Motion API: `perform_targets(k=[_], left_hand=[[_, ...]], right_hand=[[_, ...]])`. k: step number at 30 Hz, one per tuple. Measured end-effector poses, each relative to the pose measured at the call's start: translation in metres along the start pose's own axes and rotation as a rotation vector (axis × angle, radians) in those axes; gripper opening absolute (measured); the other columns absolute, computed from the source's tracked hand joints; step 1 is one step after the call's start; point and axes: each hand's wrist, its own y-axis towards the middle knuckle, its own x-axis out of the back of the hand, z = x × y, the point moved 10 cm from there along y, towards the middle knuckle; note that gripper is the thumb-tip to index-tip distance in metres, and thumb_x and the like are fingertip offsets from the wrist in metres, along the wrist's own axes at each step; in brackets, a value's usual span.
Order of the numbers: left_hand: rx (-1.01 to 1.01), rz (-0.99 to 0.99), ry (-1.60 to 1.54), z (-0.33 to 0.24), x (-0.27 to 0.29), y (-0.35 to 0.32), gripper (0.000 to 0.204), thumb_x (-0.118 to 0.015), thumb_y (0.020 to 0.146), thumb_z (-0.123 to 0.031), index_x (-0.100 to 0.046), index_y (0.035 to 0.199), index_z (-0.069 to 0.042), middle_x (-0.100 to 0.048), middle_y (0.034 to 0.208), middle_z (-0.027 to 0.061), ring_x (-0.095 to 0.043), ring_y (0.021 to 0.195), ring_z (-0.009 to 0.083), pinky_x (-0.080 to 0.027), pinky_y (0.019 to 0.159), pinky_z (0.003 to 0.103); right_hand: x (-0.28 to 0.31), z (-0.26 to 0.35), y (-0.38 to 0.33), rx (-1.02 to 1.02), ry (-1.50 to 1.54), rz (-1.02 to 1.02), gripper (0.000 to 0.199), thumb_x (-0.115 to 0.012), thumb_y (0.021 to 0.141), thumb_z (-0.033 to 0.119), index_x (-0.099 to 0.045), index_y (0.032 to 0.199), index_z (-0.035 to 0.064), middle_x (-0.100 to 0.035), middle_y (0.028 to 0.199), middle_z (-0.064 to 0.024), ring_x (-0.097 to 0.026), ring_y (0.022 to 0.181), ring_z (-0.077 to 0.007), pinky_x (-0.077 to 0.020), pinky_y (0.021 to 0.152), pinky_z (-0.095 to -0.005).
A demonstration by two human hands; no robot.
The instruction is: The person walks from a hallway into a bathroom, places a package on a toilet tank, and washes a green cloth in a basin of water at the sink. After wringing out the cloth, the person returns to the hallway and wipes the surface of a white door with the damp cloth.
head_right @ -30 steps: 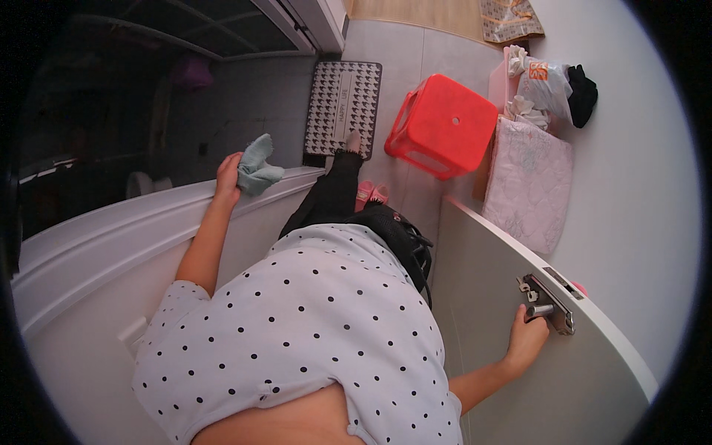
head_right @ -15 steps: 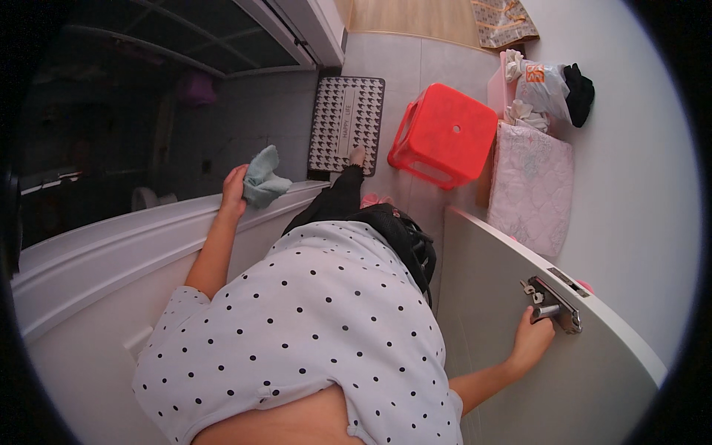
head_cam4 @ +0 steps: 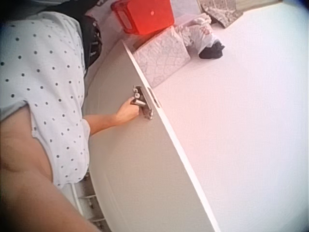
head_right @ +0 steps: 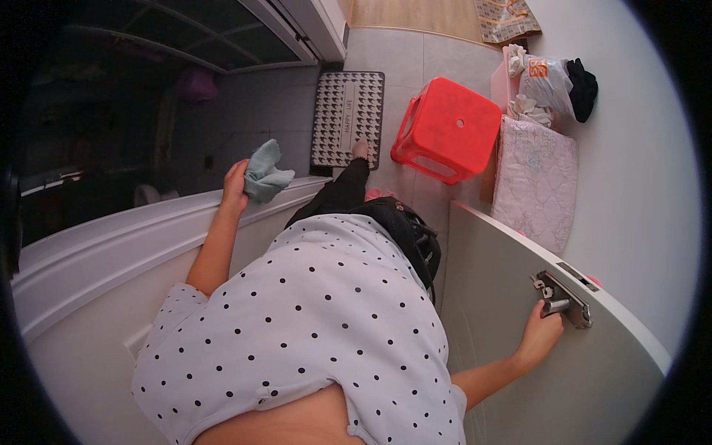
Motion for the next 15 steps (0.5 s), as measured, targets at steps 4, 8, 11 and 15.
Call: perform_targets(k=[4, 8, 11, 15], left_hand=[[-0.004, 0.002, 0.005, -0.0030, -0.0036, -0.0004, 0.015, -0.053, 0.085, -0.015, -0.058, 0.094, -0.003, -0.059, 0.087, 0.0043, -0.055, 0.081, 0.0131, -0.044, 0.073, 0.026], [-0.010, 0.002, 0.025, -0.0034, -0.0016, 0.0033, 0.015, -0.053, 0.085, -0.015, -0.057, 0.094, -0.003, -0.059, 0.087, 0.0042, -0.056, 0.081, 0.0130, -0.045, 0.073, 0.025], [-0.002, -0.003, 0.045, -0.0022, -0.0009, 0.0021, 0.016, -0.053, 0.085, -0.015, -0.057, 0.094, -0.003, -0.059, 0.087, 0.0043, -0.055, 0.081, 0.0129, -0.045, 0.073, 0.026], [-0.006, 0.007, 0.032, -0.0027, -0.0038, 0.0009, 0.016, -0.053, 0.085, -0.015, -0.057, 0.095, -0.002, -0.059, 0.088, 0.0044, -0.055, 0.081, 0.0131, -0.045, 0.073, 0.026]], right_hand=[[0.0002, -0.0008, -0.0049, -0.175, 0.019, 0.125, 0.033, -0.058, 0.079, 0.024, -0.057, 0.070, -0.0075, -0.060, 0.070, -0.0214, -0.057, 0.067, -0.0375, -0.0436, 0.062, -0.0433], [0.0042, 0.0058, -0.0075, -0.148, 0.073, 0.120, 0.033, -0.058, 0.080, 0.024, -0.056, 0.070, -0.0072, -0.059, 0.068, -0.0207, -0.057, 0.066, -0.0374, -0.0430, 0.061, -0.0433], [0.0066, 0.0080, -0.0078, -0.102, 0.083, 0.074, 0.034, -0.058, 0.080, 0.025, -0.054, 0.069, -0.0064, -0.057, 0.062, -0.0182, -0.057, 0.059, -0.0328, -0.0432, 0.056, -0.0407], [0.0018, 0.0024, -0.0045, -0.012, 0.063, 0.000, 0.035, -0.057, 0.081, 0.026, -0.052, 0.066, -0.0052, -0.055, 0.053, -0.0136, -0.057, 0.045, -0.0236, -0.0440, 0.045, -0.0356]])
